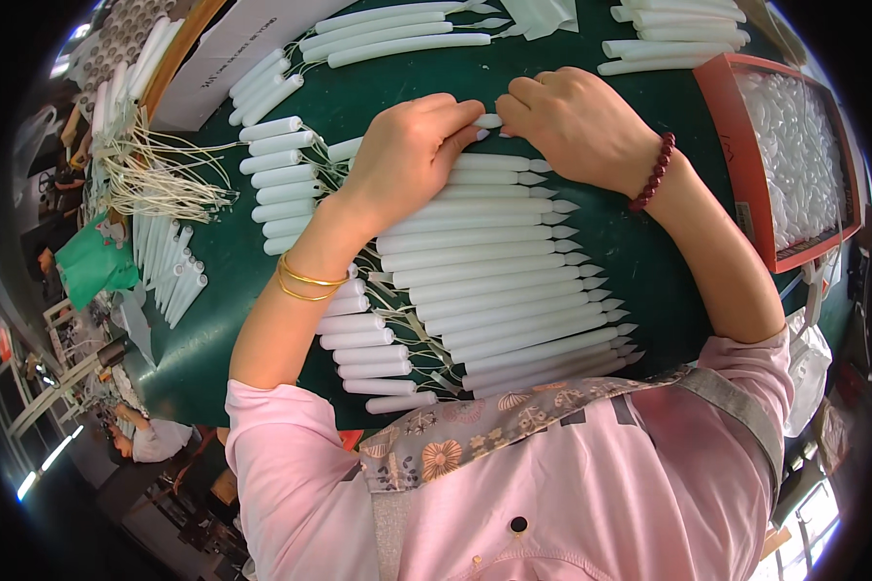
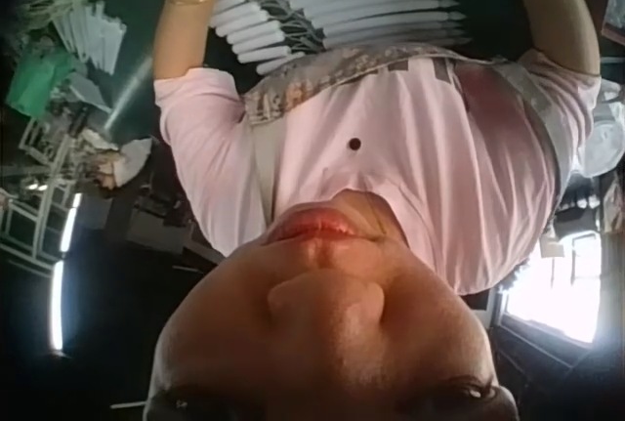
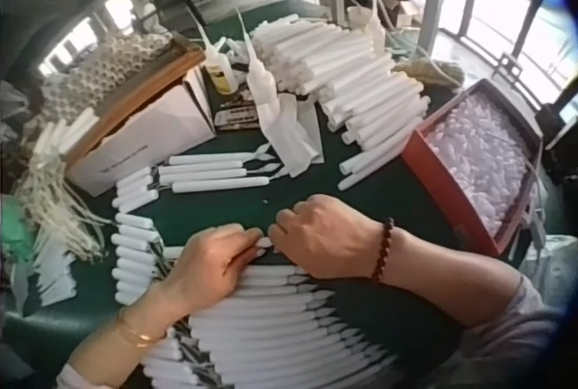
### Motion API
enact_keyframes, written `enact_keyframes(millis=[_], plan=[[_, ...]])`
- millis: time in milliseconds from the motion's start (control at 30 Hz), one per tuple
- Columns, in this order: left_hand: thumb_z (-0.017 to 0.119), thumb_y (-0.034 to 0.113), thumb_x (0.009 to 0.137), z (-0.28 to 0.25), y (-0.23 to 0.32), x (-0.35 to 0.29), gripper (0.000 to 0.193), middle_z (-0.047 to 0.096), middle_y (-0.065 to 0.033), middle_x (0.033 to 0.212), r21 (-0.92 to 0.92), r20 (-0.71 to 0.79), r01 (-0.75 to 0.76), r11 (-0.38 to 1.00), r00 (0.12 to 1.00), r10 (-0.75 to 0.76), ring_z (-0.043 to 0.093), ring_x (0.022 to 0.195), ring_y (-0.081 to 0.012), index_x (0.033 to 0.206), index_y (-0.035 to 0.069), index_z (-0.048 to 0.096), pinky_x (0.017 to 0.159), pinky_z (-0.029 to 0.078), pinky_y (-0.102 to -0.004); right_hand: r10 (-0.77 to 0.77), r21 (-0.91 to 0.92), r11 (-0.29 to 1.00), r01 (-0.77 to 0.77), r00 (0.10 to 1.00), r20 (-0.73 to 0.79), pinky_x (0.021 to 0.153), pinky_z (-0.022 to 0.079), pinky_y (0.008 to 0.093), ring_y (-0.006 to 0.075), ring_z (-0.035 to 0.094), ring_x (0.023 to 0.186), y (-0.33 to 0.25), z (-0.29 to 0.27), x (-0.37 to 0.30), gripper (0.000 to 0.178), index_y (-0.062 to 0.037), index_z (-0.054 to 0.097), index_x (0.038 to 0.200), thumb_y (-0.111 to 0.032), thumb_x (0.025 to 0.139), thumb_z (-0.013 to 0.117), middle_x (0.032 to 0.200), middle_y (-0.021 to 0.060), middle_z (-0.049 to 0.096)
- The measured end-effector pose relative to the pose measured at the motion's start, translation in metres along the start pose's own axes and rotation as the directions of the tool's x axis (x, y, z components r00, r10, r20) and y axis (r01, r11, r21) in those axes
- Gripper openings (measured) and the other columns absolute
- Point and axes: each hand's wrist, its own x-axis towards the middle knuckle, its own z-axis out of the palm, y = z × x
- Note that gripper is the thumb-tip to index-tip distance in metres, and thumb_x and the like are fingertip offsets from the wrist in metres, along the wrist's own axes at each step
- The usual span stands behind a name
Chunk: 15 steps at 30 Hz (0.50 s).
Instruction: Manually inserting wicks or wires into small white plastic tubes at a factory assembly line.
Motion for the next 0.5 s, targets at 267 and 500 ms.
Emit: enact_keyframes(millis=[267,500], plan=[[0.076,0.016,0.092,-0.016,0.000,0.012,0.021,0.067,-0.0136,0.093,-0.126,0.042,0.154,0.980,0.988,-0.149,0.065,0.080,-0.0321,0.106,0.001,0.074,0.072,0.053,-0.0404,0.231,0.286,0.912,-0.293,0.945,0.232,0.074,0.053,0.0451,0.0359,0.067,0.087,0.002,-0.020,0.000,0.032,-0.0047,0.059,0.104,-0.034,0.099,0.070,0.094,0.0113,0.069],[0.080,0.021,0.090,-0.021,-0.043,0.041,0.024,0.068,-0.0077,0.111,0.461,-0.156,0.037,0.886,0.987,0.040,0.065,0.103,-0.0306,0.108,0.007,0.072,0.088,0.053,-0.0420,0.365,0.327,0.881,-0.343,0.931,-0.007,0.076,0.057,0.0413,0.0332,0.072,0.089,0.009,0.003,-0.009,0.030,-0.0102,0.062,0.121,-0.031,0.100,0.069,0.109,0.0091,0.075]])
